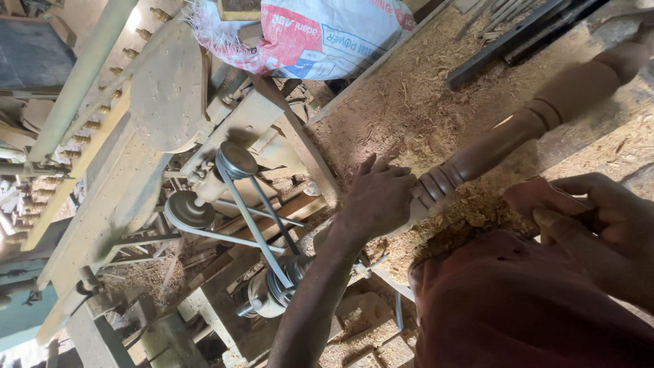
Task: The person uses a piece of sandpaper and a small hand tool to smooth and shape a wooden spindle rotating on a lathe.
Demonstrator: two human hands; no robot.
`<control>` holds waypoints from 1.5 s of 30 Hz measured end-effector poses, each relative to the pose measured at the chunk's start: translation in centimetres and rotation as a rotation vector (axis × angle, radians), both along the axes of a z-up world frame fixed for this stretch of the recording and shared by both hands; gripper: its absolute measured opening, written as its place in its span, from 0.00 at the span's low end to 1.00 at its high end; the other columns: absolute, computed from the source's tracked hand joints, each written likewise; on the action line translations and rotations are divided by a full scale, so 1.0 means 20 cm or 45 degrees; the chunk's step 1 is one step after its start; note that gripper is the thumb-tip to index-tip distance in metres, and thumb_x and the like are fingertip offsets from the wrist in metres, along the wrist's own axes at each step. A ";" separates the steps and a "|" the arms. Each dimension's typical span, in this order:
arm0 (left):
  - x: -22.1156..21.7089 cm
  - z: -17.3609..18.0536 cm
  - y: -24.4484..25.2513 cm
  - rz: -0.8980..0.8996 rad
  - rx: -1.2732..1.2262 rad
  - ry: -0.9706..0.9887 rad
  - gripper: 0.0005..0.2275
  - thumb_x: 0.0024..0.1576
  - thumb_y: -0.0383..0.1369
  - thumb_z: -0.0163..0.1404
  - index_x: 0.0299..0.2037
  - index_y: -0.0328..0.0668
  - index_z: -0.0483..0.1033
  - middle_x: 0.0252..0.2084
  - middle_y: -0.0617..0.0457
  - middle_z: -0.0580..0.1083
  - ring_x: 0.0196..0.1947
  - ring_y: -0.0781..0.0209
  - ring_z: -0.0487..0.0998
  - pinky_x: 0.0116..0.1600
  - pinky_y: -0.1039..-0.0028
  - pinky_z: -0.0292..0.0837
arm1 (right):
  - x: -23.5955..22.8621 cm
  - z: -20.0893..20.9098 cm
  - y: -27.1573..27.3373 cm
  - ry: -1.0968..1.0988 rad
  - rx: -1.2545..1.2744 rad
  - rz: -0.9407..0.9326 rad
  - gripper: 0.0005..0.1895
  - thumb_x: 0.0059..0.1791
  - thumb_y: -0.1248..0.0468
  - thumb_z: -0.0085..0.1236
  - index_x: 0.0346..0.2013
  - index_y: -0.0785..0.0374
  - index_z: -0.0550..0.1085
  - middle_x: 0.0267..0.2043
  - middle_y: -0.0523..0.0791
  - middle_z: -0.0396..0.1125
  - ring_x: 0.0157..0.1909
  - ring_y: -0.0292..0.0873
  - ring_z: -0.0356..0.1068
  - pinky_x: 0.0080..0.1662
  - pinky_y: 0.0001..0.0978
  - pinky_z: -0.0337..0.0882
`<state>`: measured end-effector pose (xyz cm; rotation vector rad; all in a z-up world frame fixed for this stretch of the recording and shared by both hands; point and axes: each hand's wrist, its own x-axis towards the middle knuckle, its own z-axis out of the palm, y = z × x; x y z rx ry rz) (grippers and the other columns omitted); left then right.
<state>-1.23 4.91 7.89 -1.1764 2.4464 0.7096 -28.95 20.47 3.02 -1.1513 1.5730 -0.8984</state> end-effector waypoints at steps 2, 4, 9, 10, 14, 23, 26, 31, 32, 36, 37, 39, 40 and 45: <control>-0.05 0.03 0.02 -0.015 0.016 -0.041 0.12 0.55 0.27 0.47 0.46 0.48 0.81 0.60 0.54 0.75 0.67 0.51 0.67 0.78 0.44 0.27 | -0.05 -0.01 0.00 0.106 0.131 0.047 0.15 0.55 0.67 0.53 0.56 0.70 0.73 0.31 0.51 0.70 0.25 0.40 0.74 0.27 0.33 0.77; -0.08 0.05 0.04 -0.015 0.032 -0.140 0.12 0.54 0.27 0.48 0.44 0.48 0.81 0.59 0.55 0.76 0.68 0.53 0.66 0.79 0.43 0.25 | -0.07 0.00 -0.01 0.148 0.171 0.080 0.16 0.55 0.66 0.53 0.56 0.69 0.74 0.30 0.51 0.70 0.24 0.41 0.71 0.25 0.34 0.75; -0.13 0.04 0.07 0.033 0.012 -0.183 0.12 0.52 0.28 0.49 0.44 0.49 0.82 0.62 0.55 0.74 0.71 0.50 0.62 0.79 0.45 0.21 | -0.11 0.02 -0.02 0.065 0.103 0.069 0.19 0.54 0.64 0.54 0.58 0.69 0.73 0.30 0.50 0.72 0.22 0.39 0.71 0.23 0.33 0.73; -0.13 0.03 0.08 0.061 0.010 -0.165 0.14 0.53 0.28 0.48 0.47 0.47 0.80 0.62 0.53 0.74 0.71 0.49 0.62 0.79 0.44 0.20 | -0.12 0.03 -0.01 0.107 0.180 0.048 0.19 0.55 0.63 0.55 0.58 0.69 0.72 0.30 0.51 0.73 0.22 0.40 0.72 0.24 0.34 0.73; -0.14 -0.02 0.12 0.163 -0.051 -0.045 0.18 0.57 0.30 0.46 0.58 0.38 0.74 0.59 0.46 0.76 0.71 0.46 0.63 0.78 0.43 0.21 | -0.16 0.06 0.00 0.158 0.286 0.007 0.18 0.56 0.61 0.57 0.58 0.68 0.73 0.31 0.52 0.73 0.23 0.42 0.72 0.27 0.36 0.72; -0.20 -0.06 0.17 0.232 -0.151 0.040 0.24 0.52 0.28 0.48 0.62 0.33 0.67 0.60 0.42 0.74 0.67 0.42 0.67 0.77 0.42 0.25 | -0.26 -0.03 0.02 0.044 0.049 0.023 0.16 0.57 0.65 0.53 0.57 0.72 0.71 0.31 0.50 0.71 0.26 0.38 0.68 0.28 0.32 0.72; -0.23 -0.07 0.20 0.328 -0.019 0.029 0.22 0.53 0.27 0.46 0.60 0.34 0.68 0.57 0.43 0.76 0.63 0.46 0.74 0.82 0.46 0.28 | -0.29 -0.04 0.03 0.055 0.012 0.022 0.15 0.57 0.66 0.52 0.55 0.73 0.72 0.30 0.50 0.70 0.25 0.37 0.67 0.27 0.32 0.71; -0.32 -0.15 0.21 0.342 -0.076 0.100 0.24 0.50 0.29 0.49 0.60 0.31 0.68 0.59 0.38 0.73 0.61 0.44 0.74 0.79 0.53 0.40 | -0.32 0.01 0.03 0.028 0.018 -0.029 0.12 0.57 0.67 0.51 0.51 0.73 0.73 0.30 0.50 0.68 0.24 0.38 0.66 0.25 0.32 0.70; -0.33 -0.18 0.21 0.311 -0.115 0.081 0.23 0.54 0.29 0.47 0.60 0.29 0.67 0.59 0.36 0.72 0.62 0.43 0.73 0.79 0.50 0.39 | -0.34 0.02 0.03 0.028 0.017 -0.026 0.11 0.57 0.67 0.51 0.51 0.72 0.73 0.31 0.50 0.67 0.24 0.38 0.65 0.24 0.32 0.70; -0.34 -0.25 0.22 0.294 -0.216 0.113 0.22 0.58 0.31 0.45 0.62 0.27 0.66 0.60 0.36 0.72 0.62 0.42 0.73 0.78 0.47 0.40 | -0.37 0.02 0.03 0.076 -0.062 -0.032 0.11 0.59 0.67 0.49 0.50 0.72 0.75 0.30 0.48 0.69 0.23 0.37 0.63 0.23 0.30 0.68; -0.34 -0.27 0.22 0.289 -0.228 0.122 0.23 0.57 0.31 0.46 0.63 0.26 0.64 0.60 0.35 0.72 0.62 0.41 0.72 0.77 0.47 0.42 | -0.37 0.01 0.03 0.142 -0.010 -0.037 0.10 0.59 0.66 0.49 0.48 0.71 0.75 0.31 0.48 0.69 0.24 0.38 0.64 0.24 0.31 0.69; -0.34 -0.27 0.22 0.276 -0.255 0.138 0.27 0.56 0.31 0.47 0.66 0.26 0.62 0.62 0.34 0.70 0.62 0.41 0.71 0.75 0.49 0.45 | -0.36 0.00 0.04 0.271 0.093 -0.049 0.09 0.59 0.65 0.50 0.44 0.68 0.75 0.31 0.48 0.70 0.25 0.39 0.66 0.27 0.34 0.72; -0.34 -0.27 0.22 0.284 -0.243 0.140 0.27 0.56 0.31 0.47 0.65 0.26 0.62 0.61 0.34 0.70 0.63 0.41 0.71 0.75 0.49 0.45 | -0.34 -0.01 0.04 0.296 -0.011 -0.030 0.10 0.58 0.64 0.51 0.49 0.67 0.75 0.32 0.47 0.71 0.26 0.38 0.68 0.28 0.33 0.72; -0.36 -0.23 0.23 0.407 -0.196 0.238 0.27 0.56 0.32 0.49 0.65 0.26 0.61 0.62 0.35 0.71 0.65 0.43 0.70 0.76 0.52 0.49 | -0.26 0.00 0.03 0.418 0.014 -0.053 0.18 0.54 0.63 0.55 0.59 0.61 0.77 0.33 0.46 0.75 0.30 0.40 0.75 0.33 0.36 0.75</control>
